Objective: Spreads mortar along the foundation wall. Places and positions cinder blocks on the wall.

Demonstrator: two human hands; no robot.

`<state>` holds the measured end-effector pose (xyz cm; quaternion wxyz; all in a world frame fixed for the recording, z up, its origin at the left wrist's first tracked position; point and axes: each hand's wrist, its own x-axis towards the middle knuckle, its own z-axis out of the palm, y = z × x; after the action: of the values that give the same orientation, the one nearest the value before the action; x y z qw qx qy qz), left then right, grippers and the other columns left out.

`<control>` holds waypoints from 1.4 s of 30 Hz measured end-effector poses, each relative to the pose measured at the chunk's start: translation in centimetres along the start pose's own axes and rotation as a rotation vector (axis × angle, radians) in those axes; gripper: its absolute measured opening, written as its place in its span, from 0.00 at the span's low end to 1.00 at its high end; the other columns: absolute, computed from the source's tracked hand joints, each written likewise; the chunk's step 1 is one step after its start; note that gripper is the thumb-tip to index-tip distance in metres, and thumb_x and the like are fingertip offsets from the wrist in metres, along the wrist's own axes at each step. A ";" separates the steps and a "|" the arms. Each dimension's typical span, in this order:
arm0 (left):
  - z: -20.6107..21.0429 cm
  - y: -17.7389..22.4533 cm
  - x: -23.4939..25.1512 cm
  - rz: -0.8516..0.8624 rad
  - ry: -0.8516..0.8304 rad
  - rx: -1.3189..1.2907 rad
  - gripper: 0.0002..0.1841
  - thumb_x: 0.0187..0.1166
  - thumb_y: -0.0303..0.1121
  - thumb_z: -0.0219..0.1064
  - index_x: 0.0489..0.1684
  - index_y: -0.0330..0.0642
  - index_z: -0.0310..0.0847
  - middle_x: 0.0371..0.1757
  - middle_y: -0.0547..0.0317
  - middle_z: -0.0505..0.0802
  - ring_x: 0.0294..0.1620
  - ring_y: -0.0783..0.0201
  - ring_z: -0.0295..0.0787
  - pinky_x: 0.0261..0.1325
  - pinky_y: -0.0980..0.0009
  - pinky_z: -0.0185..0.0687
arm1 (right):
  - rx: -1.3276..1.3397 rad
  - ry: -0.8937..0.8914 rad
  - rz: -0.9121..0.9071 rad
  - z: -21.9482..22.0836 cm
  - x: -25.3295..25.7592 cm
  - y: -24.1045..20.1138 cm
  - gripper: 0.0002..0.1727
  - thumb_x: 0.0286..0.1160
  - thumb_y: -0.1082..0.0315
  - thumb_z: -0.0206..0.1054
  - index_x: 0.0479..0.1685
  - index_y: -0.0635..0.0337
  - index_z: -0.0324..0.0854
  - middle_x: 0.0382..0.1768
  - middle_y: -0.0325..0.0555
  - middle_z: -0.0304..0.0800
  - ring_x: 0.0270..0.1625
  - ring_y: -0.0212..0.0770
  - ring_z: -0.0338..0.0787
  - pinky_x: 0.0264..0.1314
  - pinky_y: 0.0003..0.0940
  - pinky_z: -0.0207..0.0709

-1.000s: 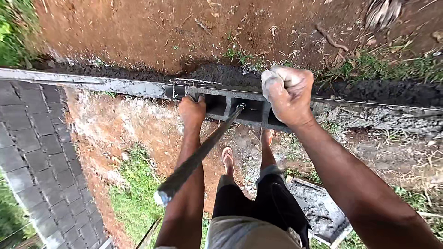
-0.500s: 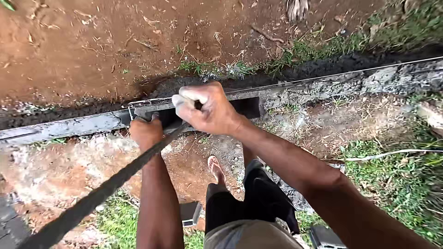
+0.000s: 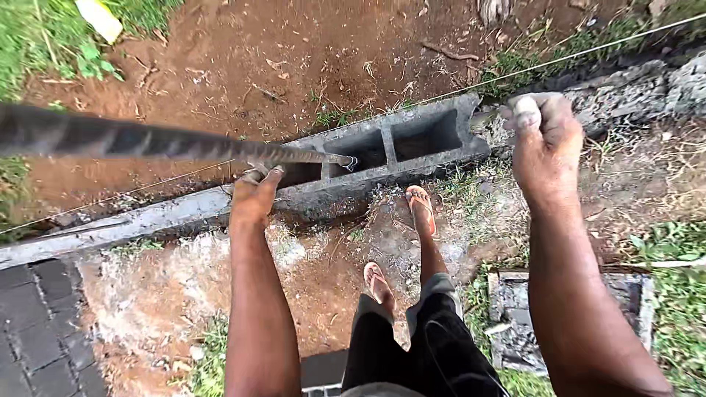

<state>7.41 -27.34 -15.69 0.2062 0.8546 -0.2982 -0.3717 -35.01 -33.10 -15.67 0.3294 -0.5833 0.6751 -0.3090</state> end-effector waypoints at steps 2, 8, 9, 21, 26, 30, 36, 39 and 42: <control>0.5 -0.5 0.1 0.006 0.004 -0.018 0.22 0.85 0.47 0.67 0.66 0.41 0.83 0.62 0.45 0.90 0.63 0.53 0.87 0.66 0.44 0.81 | -0.005 -0.059 0.029 1.7 -1.8 -0.2 0.27 0.94 0.50 0.47 0.73 0.60 0.79 0.61 0.56 0.89 0.60 0.47 0.90 0.66 0.52 0.82; 1.0 -1.0 -0.1 0.028 0.035 -0.096 0.22 0.84 0.40 0.67 0.72 0.40 0.77 0.65 0.41 0.88 0.65 0.47 0.86 0.64 0.40 0.83 | -0.011 -0.088 0.150 4.9 -3.9 -0.5 0.32 0.92 0.42 0.48 0.85 0.49 0.68 0.61 0.62 0.88 0.60 0.60 0.89 0.63 0.68 0.78; 1.0 -1.1 0.1 0.029 0.035 -0.100 0.22 0.84 0.40 0.67 0.72 0.40 0.78 0.65 0.40 0.88 0.65 0.45 0.87 0.64 0.40 0.83 | -0.021 -0.080 0.139 5.0 -4.1 -0.6 0.31 0.92 0.42 0.46 0.85 0.49 0.68 0.57 0.65 0.88 0.54 0.63 0.90 0.57 0.69 0.78; 1.3 -1.2 0.2 0.038 0.034 -0.039 0.23 0.84 0.39 0.67 0.74 0.40 0.78 0.68 0.39 0.88 0.71 0.44 0.84 0.73 0.38 0.76 | -0.064 -0.144 0.154 3.8 -3.8 -0.8 0.29 0.94 0.43 0.44 0.79 0.52 0.70 0.53 0.64 0.88 0.50 0.66 0.90 0.51 0.72 0.79; 1.2 -1.0 -0.3 -0.013 0.025 -0.021 0.22 0.85 0.40 0.66 0.73 0.38 0.77 0.64 0.36 0.88 0.64 0.43 0.86 0.67 0.38 0.79 | -0.047 -0.245 0.202 2.6 -2.6 -1.3 0.26 0.92 0.47 0.53 0.78 0.54 0.73 0.52 0.62 0.88 0.48 0.61 0.89 0.50 0.67 0.79; 0.6 -0.3 -1.4 0.019 0.017 -0.004 0.21 0.82 0.33 0.70 0.70 0.32 0.79 0.66 0.38 0.88 0.70 0.49 0.84 0.76 0.45 0.76 | -0.122 -0.363 0.313 1.9 -0.4 -2.8 0.40 0.85 0.39 0.60 0.89 0.55 0.63 0.68 0.64 0.86 0.65 0.67 0.88 0.66 0.74 0.76; 0.7 -0.1 0.3 -0.106 0.032 0.138 0.22 0.78 0.47 0.73 0.58 0.38 0.86 0.51 0.41 0.93 0.56 0.46 0.91 0.63 0.37 0.81 | -0.345 -0.420 0.395 3.0 2.2 -4.4 0.38 0.85 0.41 0.63 0.79 0.65 0.67 0.45 0.70 0.89 0.48 0.72 0.90 0.52 0.75 0.78; 1.0 0.8 -0.1 -0.115 0.060 0.165 0.18 0.82 0.43 0.70 0.54 0.35 0.87 0.46 0.40 0.93 0.49 0.46 0.91 0.59 0.38 0.82 | -0.442 -0.466 0.413 3.3 2.4 -5.7 0.39 0.90 0.45 0.58 0.84 0.71 0.60 0.49 0.75 0.88 0.55 0.75 0.89 0.60 0.73 0.77; 1.2 0.9 -0.2 -0.154 0.065 0.138 0.16 0.83 0.41 0.69 0.51 0.33 0.86 0.43 0.42 0.92 0.45 0.48 0.90 0.54 0.41 0.83 | -0.485 -0.478 0.365 3.5 2.1 -5.6 0.40 0.90 0.48 0.56 0.86 0.75 0.56 0.53 0.79 0.86 0.60 0.76 0.87 0.67 0.71 0.75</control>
<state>6.06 -28.02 -15.77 0.1271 0.8989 -0.2497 -0.3370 -29.15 -36.04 -13.44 0.3795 -0.5701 0.7255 0.0678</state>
